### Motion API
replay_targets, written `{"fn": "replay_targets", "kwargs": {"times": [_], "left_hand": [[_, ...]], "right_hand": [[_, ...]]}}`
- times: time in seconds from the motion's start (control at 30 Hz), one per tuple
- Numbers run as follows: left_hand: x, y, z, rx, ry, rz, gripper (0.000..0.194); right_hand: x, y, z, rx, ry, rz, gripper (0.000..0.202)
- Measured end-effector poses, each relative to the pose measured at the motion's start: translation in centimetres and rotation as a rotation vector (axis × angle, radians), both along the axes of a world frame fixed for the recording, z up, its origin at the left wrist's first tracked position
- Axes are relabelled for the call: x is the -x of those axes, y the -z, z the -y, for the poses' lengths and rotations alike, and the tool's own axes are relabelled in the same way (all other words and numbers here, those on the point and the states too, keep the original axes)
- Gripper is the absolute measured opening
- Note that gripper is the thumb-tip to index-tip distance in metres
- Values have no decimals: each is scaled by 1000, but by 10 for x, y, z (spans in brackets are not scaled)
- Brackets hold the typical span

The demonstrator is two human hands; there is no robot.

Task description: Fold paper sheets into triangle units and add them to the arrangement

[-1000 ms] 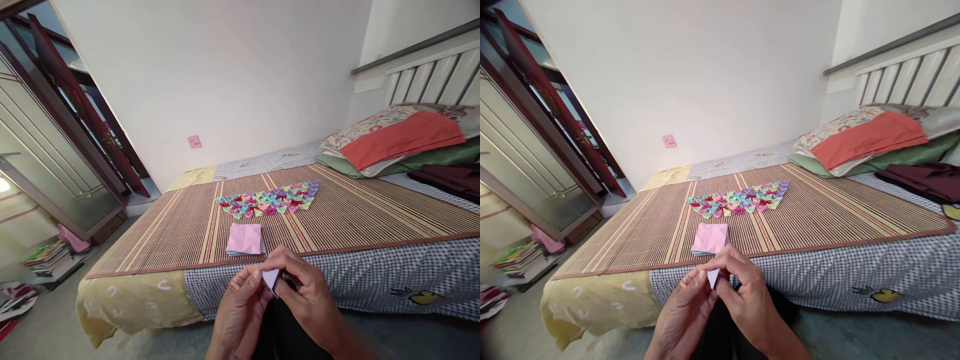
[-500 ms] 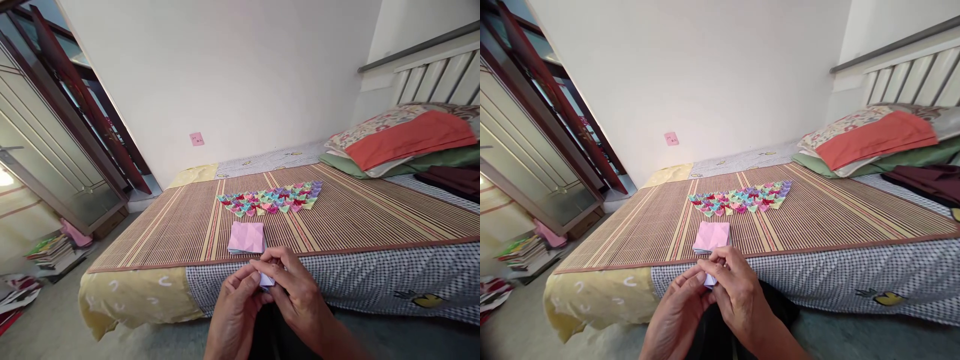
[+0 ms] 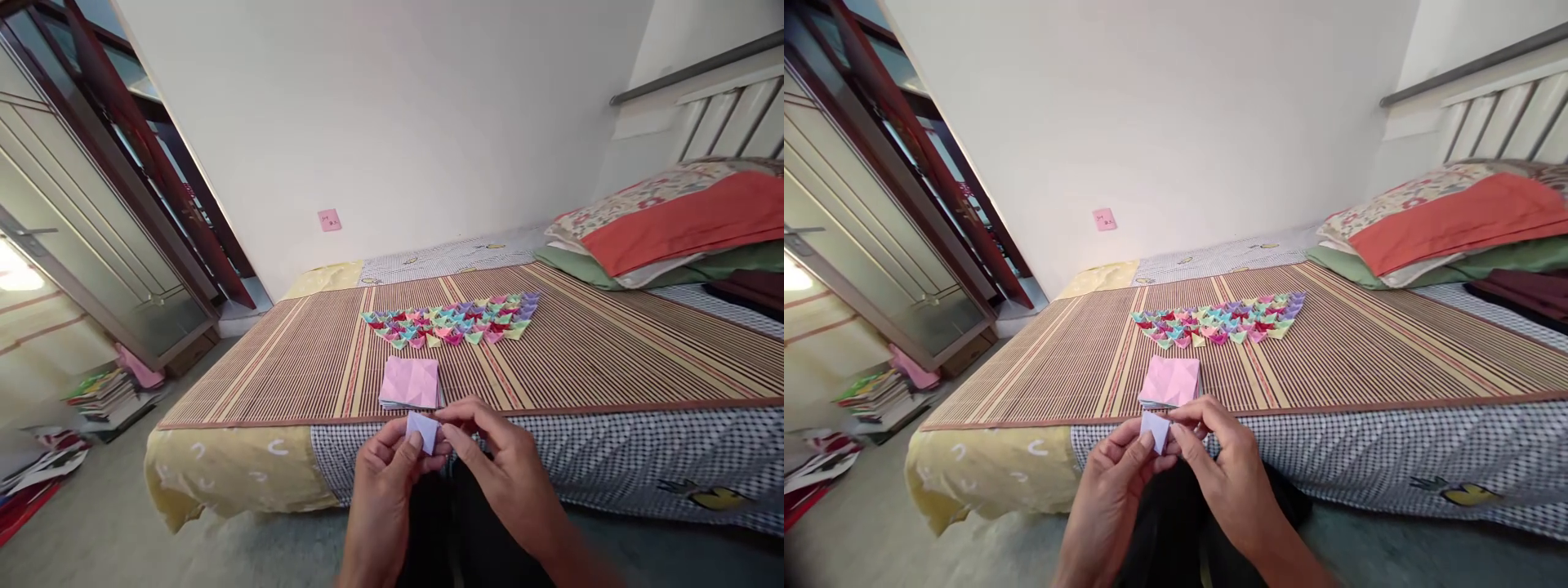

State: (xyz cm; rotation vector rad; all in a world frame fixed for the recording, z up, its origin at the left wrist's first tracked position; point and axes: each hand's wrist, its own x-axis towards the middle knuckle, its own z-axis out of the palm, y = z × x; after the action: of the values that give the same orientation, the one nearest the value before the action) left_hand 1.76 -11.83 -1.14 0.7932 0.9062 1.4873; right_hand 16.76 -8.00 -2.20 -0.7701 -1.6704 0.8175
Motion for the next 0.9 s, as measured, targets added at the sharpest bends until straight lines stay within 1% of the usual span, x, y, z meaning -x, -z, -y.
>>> {"fn": "replay_targets", "kwargs": {"times": [0.07, 0.13, 0.17, 0.27, 0.33, 0.43, 0.53, 0.63, 0.7, 0.77, 0.83, 0.9], "left_hand": [[-3, 2, 2, -14, -51, -73, 38], [-7, 4, 4, -36, -79, -123, 42], [-8, 5, 4, -50, -78, -139, 41], [-11, 5, 4, -66, -46, -154, 33], [-12, 5, 3, -53, -43, -151, 34], [-12, 3, 3, -36, -67, -153, 40], [-14, 1, 5, -34, -52, -197, 44], [-17, 1, 7, -46, -38, -239, 47], [-19, 2, 7, -42, -45, -249, 49], [-20, 3, 7, -25, -37, -267, 40], [-20, 3, 8, -15, -17, -308, 29], [-19, 2, 9, -32, 7, -348, 32]], "right_hand": [[1, -1, -2, 85, -33, -24, 18], [2, -1, -2, 128, -62, -39, 22], [2, -1, -1, 131, -53, -46, 23], [3, 1, 1, 92, 29, -68, 22], [3, 1, 3, 74, 56, -83, 23], [2, -1, 4, 100, 13, -81, 21], [3, -6, 3, 143, -42, -67, 19], [4, -9, 1, 192, -84, -97, 26], [5, -9, 0, 264, -105, -145, 30], [6, -9, 0, 308, -91, -181, 32], [7, -8, 0, 303, -46, -192, 33], [8, -8, 1, 293, -21, -196, 32]]}}
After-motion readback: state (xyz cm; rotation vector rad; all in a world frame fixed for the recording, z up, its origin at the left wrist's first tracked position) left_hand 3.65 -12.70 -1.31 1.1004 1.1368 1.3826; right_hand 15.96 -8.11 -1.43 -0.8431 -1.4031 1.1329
